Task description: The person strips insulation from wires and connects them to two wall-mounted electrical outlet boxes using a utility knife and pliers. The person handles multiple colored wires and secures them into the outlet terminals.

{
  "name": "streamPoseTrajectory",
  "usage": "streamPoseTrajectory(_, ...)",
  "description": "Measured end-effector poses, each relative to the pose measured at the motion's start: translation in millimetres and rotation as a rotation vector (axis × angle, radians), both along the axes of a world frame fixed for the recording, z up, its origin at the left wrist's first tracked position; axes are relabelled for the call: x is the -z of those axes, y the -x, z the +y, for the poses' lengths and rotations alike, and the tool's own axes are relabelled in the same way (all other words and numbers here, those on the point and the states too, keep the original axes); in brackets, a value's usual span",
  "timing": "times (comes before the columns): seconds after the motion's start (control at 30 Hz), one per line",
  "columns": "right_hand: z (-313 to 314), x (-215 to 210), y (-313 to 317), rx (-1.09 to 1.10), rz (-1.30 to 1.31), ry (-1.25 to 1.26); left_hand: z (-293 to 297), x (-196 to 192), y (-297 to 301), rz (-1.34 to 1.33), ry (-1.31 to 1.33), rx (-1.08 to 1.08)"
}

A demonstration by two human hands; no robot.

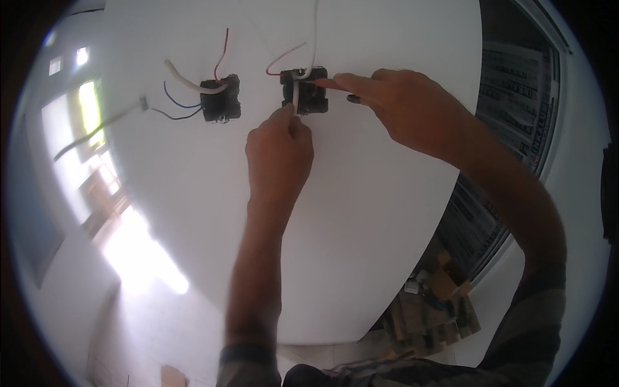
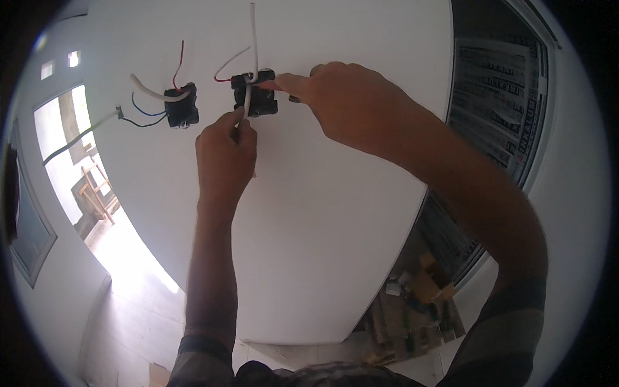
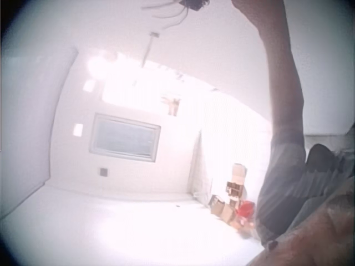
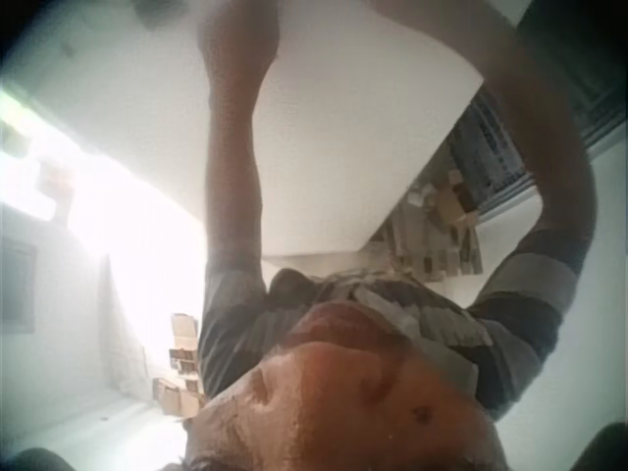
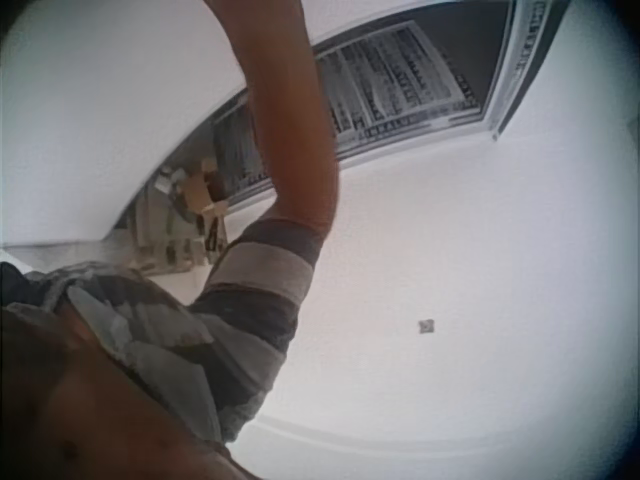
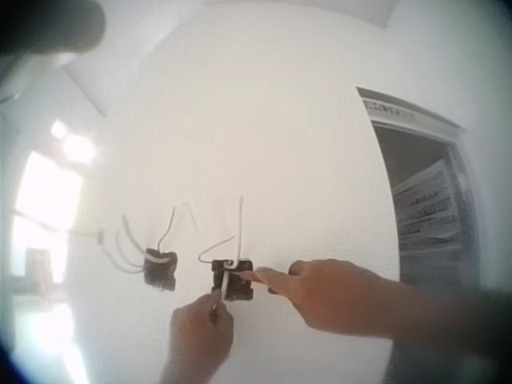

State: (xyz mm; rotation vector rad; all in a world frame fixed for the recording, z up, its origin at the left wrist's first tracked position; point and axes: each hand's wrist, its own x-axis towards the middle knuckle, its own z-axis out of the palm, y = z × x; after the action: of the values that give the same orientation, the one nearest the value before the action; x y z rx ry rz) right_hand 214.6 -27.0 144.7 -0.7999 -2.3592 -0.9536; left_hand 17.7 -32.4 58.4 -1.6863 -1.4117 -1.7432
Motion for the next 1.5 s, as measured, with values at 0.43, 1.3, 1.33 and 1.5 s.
streamPoseTrajectory(0.43, -1, 4, 20, 0.013, 0.038, -0.037, 2, 0, -11, 0.023, -0.127, -0.037)
streamPoseTrajectory(1.3, -45, 54, -71, -0.385, 0.557, 0.569, -102, 123, 105, 0.519, 0.785, -0.089)
streamPoseTrajectory(1.33, -42, 63, -74, -0.445, 0.668, 0.675, -109, 116, 104, 0.473, 0.848, -0.082)
streamPoseTrajectory(1.5, -31, 81, -57, -0.535, 0.888, 0.970, -108, 41, 96, 0.048, 0.351, 0.166)
